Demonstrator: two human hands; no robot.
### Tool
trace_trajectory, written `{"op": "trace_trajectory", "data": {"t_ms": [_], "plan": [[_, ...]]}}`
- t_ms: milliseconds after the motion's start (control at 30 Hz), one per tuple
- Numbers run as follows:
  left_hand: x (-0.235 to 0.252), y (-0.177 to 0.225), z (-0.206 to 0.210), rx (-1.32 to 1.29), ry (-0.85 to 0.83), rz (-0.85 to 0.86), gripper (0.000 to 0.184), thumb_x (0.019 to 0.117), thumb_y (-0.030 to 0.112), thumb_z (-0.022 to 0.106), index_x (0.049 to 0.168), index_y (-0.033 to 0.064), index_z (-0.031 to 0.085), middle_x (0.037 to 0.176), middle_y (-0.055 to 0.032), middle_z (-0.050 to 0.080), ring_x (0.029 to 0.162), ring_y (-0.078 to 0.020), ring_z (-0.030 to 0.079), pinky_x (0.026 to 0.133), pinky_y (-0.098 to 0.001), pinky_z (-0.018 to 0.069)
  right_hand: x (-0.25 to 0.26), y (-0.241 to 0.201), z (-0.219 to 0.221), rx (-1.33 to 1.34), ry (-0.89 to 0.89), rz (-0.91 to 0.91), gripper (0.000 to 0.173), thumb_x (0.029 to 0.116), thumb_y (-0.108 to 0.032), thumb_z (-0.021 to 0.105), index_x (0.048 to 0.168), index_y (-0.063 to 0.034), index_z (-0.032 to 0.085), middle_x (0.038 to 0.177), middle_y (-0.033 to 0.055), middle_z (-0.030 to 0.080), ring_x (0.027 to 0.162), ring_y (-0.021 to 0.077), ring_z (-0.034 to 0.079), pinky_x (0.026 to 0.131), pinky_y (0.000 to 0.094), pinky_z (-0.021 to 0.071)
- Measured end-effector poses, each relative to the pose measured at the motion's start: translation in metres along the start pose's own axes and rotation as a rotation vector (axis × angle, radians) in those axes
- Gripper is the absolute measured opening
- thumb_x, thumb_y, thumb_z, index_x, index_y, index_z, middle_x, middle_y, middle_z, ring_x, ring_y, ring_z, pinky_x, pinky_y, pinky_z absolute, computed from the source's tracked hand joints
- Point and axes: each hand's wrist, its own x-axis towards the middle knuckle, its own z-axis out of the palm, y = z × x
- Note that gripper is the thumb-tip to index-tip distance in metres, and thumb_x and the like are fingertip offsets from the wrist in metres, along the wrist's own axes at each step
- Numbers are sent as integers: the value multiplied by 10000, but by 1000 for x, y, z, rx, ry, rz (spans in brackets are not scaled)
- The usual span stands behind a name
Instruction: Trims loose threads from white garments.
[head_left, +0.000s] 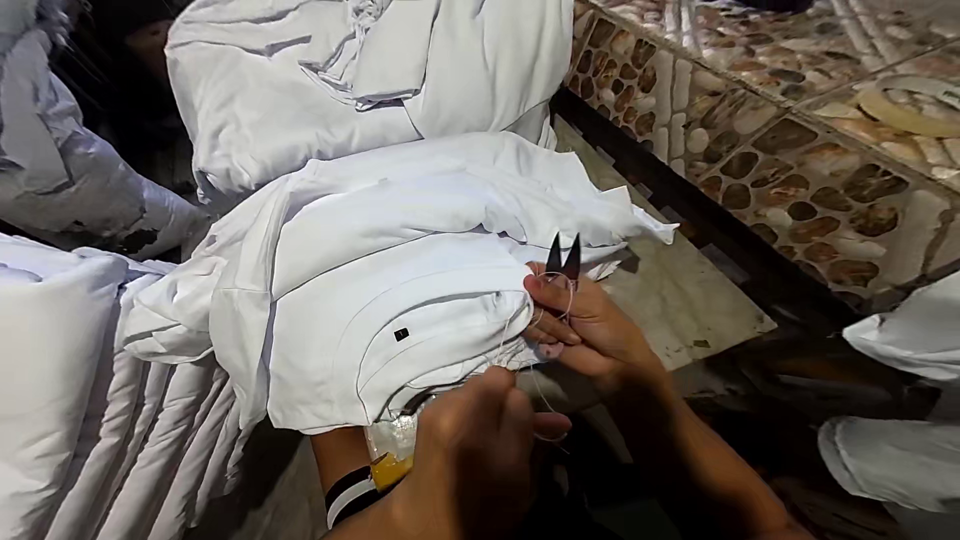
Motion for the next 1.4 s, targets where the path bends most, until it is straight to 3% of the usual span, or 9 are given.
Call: {"op": "trace_trajectory", "data": {"t_ms": [100,200,267,400,900,1067,1133,1267,1400], "plan": [[-3,1,-1,-317,66,22,441,1107,284,377,730,89,496,664,-42,497,579,-119,519,538,-185,450,-9,13,5,26,30,-8,197,959,-18,512,972,-194,600,559,-132,545,433,-70,460,431,94,394],[-3,4,-4,-411,53,103,453,1115,290,360,724,92,476,642,-45,479,558,-128,505,530,-193,442,-26,14,-3,-936,124,-487,282,931,-132,645,1174,-51,528,833,-101,630,656,-109,511,607,54,426],[-3,5,-5,-399,47,123,459,1116,290,355,721,93,480,639,-45,484,552,-130,504,523,-200,437,-33,7,-14,-1457,205,-801,298,945,-288,630,1006,3,640,805,78,689,662,100,584,611,238,441],[-4,9,4,-375,45,152,475,1116,280,356,701,92,489,625,-45,478,529,-146,482,503,-221,417,-40,-4,-4,-1857,85,-911,488,1041,-449,457,794,-67,634,678,114,631,608,253,589,599,394,408],[-68,4,-26,-179,-248,-16,393,1034,240,540,687,71,612,649,-55,572,512,-167,548,457,-264,435,-21,-1,9,-1983,59,-930,525,1090,-365,417,804,12,643,619,176,613,518,321,587,495,440,370],[-83,-6,-71,-129,-127,-273,173,1008,106,533,998,119,705,1237,-100,679,785,-132,674,625,-238,542,-37,-25,7,-1790,148,-888,467,1062,-391,539,1050,67,626,755,206,646,626,219,573,602,344,446],[-87,-25,-82,-140,64,-415,262,1093,251,446,1033,126,668,1127,-31,654,926,-42,638,787,-165,536,-43,-36,8,-1675,143,-868,465,1043,-399,581,1224,24,520,897,154,608,744,92,546,667,209,451],[-86,-54,-57,290,39,-670,552,972,530,508,850,22,685,648,-97,607,520,-237,594,455,-406,438,-36,-34,35,-1451,-28,-890,361,1001,-355,637,1271,-166,489,1058,-38,568,853,-52,544,716,102,442],[-94,-72,-44,171,328,-696,316,978,216,506,771,33,661,561,-2,540,494,-46,514,487,-206,411,-11,8,72,-1300,-238,-793,249,1050,-334,571,1155,-110,552,956,-24,580,821,-57,548,719,82,454]]}}
